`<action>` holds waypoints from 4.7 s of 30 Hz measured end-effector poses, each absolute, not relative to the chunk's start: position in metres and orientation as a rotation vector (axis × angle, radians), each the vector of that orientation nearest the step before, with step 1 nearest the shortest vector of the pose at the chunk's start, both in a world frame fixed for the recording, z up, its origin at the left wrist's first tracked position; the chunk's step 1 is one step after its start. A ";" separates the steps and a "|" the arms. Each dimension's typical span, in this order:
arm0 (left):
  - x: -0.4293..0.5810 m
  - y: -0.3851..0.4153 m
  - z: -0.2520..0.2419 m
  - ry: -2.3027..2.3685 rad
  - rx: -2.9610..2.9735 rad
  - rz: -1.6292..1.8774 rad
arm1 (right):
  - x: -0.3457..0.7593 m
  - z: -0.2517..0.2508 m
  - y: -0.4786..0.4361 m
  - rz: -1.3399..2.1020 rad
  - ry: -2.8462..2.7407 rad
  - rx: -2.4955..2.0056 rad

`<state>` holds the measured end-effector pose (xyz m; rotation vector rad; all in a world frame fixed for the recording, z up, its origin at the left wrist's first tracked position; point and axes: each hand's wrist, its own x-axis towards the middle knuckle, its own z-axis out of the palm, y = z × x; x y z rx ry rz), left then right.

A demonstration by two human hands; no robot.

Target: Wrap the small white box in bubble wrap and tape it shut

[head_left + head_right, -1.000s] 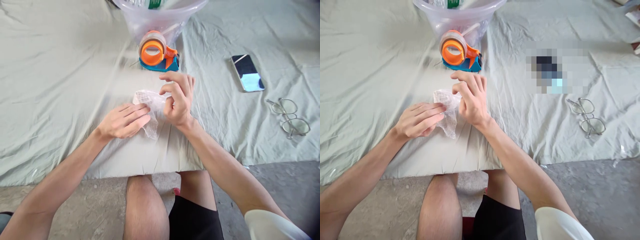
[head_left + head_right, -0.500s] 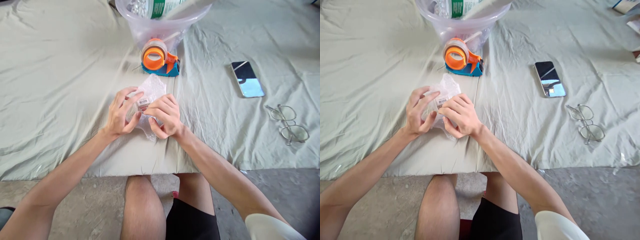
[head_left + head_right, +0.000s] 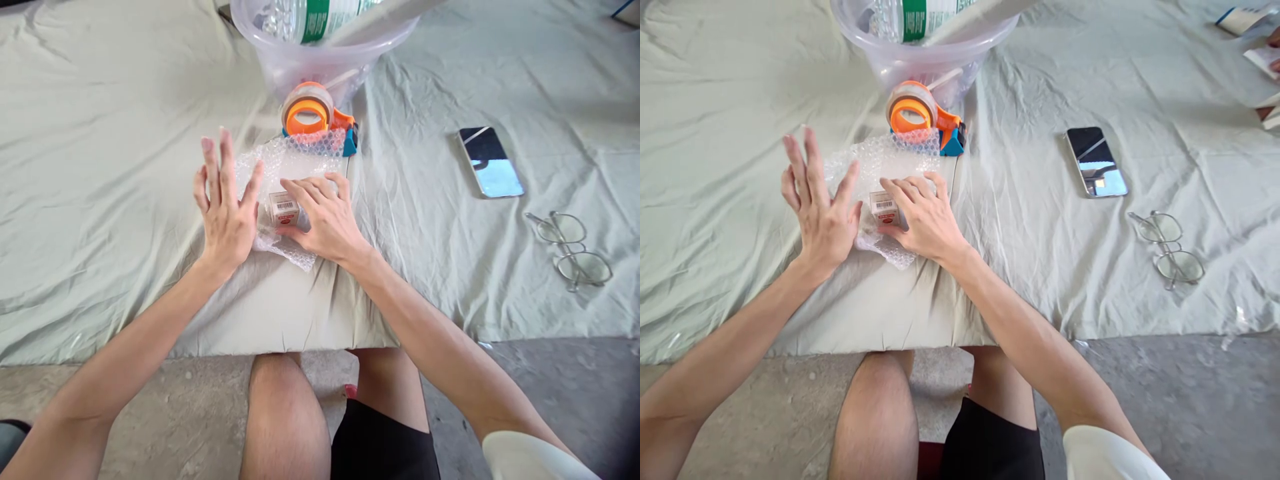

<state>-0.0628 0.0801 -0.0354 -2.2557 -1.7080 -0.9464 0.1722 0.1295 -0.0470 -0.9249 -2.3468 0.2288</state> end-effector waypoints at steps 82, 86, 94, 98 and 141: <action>-0.079 0.103 -0.037 -1.706 -2.905 -0.427 | 0.192 -0.054 0.157 0.531 -2.280 -0.838; -0.080 0.104 -0.039 -1.747 -2.925 -0.484 | 0.192 -0.055 0.158 0.479 -2.299 -0.897; -0.083 0.103 -0.042 -1.695 -2.913 -0.458 | 0.212 -0.070 0.179 0.273 -1.847 -1.189; -0.084 0.104 -0.041 -1.699 -2.915 -0.472 | 0.239 -0.083 0.195 0.164 -1.724 -1.320; -0.058 0.081 -0.025 -1.228 -3.069 -0.353 | 0.221 -0.060 0.179 0.414 -2.360 -1.079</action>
